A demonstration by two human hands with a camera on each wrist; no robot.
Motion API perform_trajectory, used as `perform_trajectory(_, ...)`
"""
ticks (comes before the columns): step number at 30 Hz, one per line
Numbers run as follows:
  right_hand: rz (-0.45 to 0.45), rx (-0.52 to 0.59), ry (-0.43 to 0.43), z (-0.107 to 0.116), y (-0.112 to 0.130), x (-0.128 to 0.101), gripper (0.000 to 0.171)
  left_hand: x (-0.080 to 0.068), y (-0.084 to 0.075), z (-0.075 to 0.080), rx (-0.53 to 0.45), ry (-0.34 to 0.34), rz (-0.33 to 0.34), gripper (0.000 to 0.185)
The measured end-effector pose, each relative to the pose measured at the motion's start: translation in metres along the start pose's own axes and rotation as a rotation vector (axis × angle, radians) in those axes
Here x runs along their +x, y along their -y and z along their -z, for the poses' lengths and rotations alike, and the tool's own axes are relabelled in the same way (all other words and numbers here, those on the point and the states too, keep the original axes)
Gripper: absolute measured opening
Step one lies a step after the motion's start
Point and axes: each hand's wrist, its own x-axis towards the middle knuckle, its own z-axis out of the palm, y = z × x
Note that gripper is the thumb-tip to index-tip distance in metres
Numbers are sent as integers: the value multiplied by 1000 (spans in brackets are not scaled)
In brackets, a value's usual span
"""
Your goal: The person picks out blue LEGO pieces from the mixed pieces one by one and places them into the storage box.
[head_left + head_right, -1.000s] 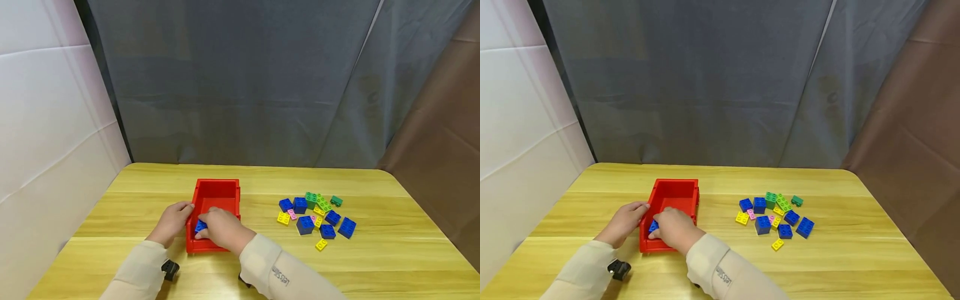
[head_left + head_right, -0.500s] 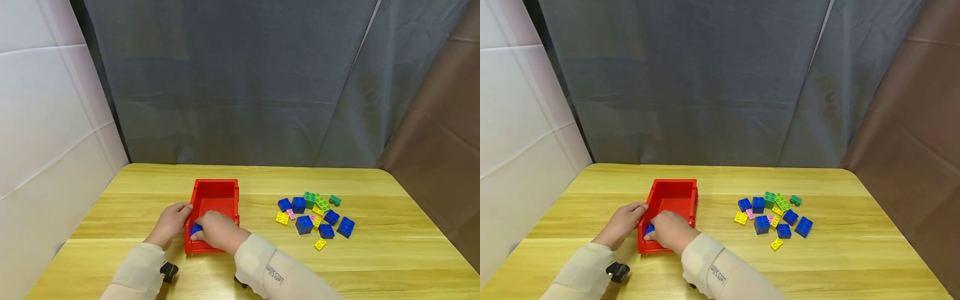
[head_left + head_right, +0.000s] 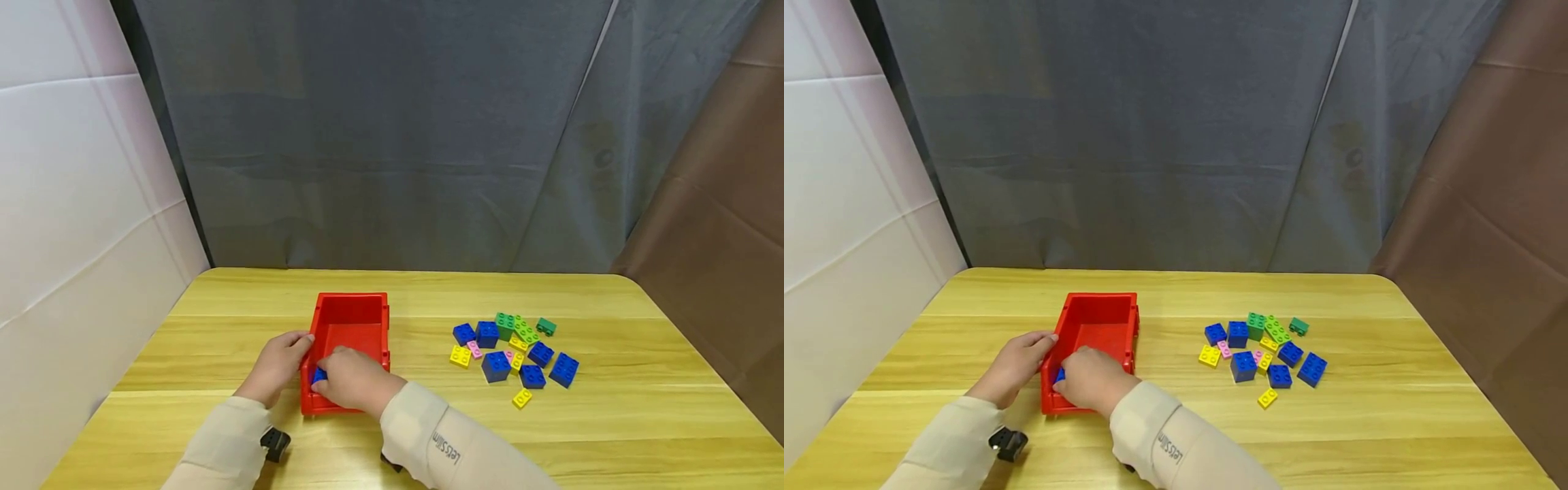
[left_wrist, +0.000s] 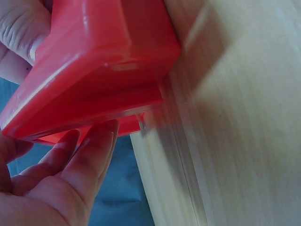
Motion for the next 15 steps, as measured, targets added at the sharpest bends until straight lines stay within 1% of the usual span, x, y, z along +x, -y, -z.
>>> perform_trajectory(3, -12, 17, 6, 0, 1, 0, 38, 0, 0, 0, 1, 4, -1, 43)
perform_trajectory(11, -14, 41, 6, 0, 2, -1, 25, -1, 0, 2, 2, 1, 2, 42)
perform_trajectory(15, -21, 38, 9, 0, 2, -1, 26, 0, 0, 1, -2, 2, 0, 42)
